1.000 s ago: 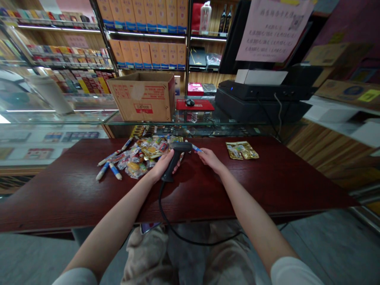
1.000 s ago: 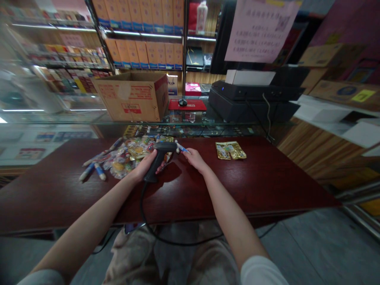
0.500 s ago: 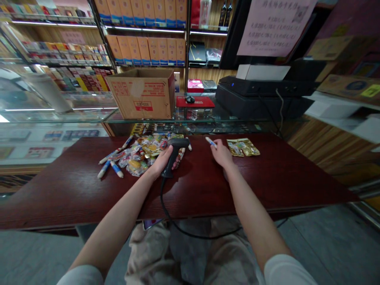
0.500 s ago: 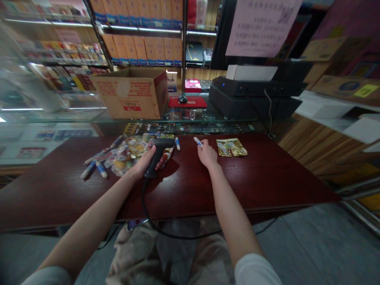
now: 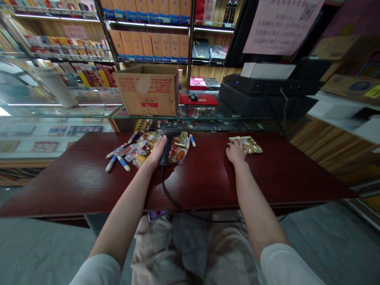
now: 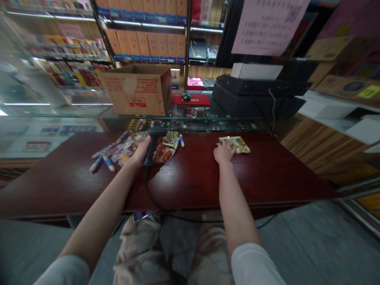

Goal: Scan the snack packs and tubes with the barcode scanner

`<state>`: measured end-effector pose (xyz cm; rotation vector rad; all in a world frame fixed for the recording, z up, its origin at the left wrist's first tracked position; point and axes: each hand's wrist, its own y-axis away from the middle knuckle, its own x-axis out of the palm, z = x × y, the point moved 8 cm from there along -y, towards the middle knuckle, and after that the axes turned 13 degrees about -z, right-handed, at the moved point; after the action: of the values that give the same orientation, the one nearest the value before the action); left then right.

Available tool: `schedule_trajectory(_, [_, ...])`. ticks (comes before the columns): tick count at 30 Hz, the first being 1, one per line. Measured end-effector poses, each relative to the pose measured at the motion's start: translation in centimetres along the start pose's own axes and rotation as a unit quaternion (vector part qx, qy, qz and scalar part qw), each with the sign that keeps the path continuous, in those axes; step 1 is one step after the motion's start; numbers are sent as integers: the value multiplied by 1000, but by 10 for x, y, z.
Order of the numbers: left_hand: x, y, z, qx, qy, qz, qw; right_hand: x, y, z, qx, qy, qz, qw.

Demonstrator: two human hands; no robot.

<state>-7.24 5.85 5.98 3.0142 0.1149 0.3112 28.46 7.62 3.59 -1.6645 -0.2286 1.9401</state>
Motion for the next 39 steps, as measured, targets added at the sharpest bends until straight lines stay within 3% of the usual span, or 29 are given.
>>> schedule_trajectory(5, [-1,-3,3,3,4,-5,1000,-2,2,-23,83,24,-11,996])
schedule_trajectory(8, [-2,-4,2,1,15,-5,1000,-12,-1,-16,72,1,-50,996])
schedule_trajectory(11, [-2,-4,0,1,16,-2,1000,-14,-5,23,15,-57,-61,996])
schedule_trajectory(16, [-1,-7,1,10,15,8,1000,19,3,123,-70,-155,102,980])
schedule_trajectory(20, [-2,-9,5,11,8,6,1000,30,7,150,-56,-121,111,985])
schedule_trajectory(24, [3,-6,5,22,9,18,1000,33,5,131,-35,-129,120,984])
schedule_trajectory(33, [25,4,13,6,-6,70,998,18,3,45,35,-281,101,954])
schedule_trajectory(39, [33,13,13,11,-24,84,996,-1,6,38,26,-400,24,916])
